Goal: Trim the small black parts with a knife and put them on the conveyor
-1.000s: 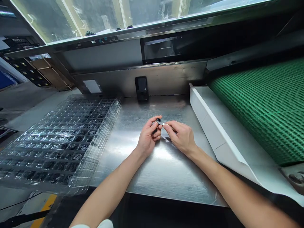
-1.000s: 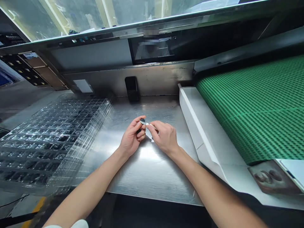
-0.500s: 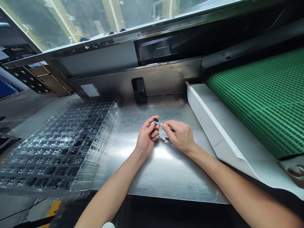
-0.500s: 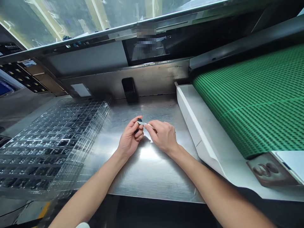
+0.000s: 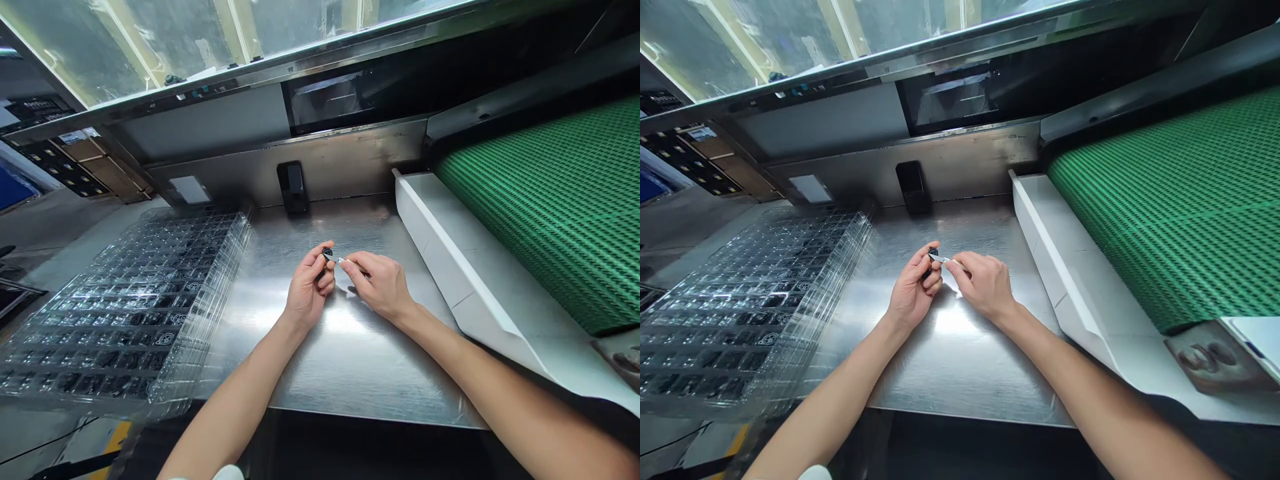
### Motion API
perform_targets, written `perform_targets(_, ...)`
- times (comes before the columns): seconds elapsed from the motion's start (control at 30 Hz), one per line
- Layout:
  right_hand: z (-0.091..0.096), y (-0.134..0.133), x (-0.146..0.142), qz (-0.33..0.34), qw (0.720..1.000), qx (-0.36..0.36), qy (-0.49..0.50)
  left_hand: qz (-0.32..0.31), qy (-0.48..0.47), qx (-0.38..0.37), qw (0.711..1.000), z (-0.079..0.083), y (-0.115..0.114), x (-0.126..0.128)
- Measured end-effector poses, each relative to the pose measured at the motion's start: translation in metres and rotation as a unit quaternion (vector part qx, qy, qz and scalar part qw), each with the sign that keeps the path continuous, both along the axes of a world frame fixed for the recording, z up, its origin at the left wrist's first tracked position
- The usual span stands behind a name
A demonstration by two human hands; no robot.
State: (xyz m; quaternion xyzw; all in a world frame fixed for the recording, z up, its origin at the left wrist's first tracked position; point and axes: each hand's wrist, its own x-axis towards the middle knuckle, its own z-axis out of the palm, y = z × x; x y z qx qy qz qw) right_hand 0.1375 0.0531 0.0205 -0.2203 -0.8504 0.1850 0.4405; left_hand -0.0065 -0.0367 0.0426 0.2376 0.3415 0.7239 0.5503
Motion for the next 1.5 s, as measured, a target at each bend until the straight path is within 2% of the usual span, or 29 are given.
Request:
perform_targets(0.23, 0.0001, -0.0012, -0.0006, -0.016, 1.0, 0.027, 0.0, 0.007, 0.009, 0.002, 1.0, 0.0007, 0.0005, -0.0012)
perform_targets(0.5, 0.0002, 0.0001, 0.0005, -0.021, 1.0, 0.003, 0.006, -0.003, 0.011, 0.015, 1.0, 0.0, 0.0001, -0.0002)
perform_targets(0.77, 0.0019, -0.0028, 0.0004, 0.006, 1.0, -0.011, 0.003, 0.003, 0.012, 0.01, 1.0, -0.001, 0.0005, -0.0017)
perform_targets(1.3, 0.0006, -0.0012, 0.0002, 0.002, 1.0, -0.005, 0.008, -0.006, -0.004, 0.021, 1.0, -0.0032, 0.0003, -0.0031)
perform_targets(1.43, 0.0035, -0.0009, 0.0007, 0.016, 0.998, -0.025, 0.055, -0.006, -0.007, 0.017, 1.0, -0.0002, -0.0004, -0.0019)
perform_targets(1.5, 0.0052, -0.0019, 0.0004, 0.036, 0.994, -0.057, 0.087, -0.009, -0.009, 0.007, 1.0, 0.0002, -0.0003, -0.0005)
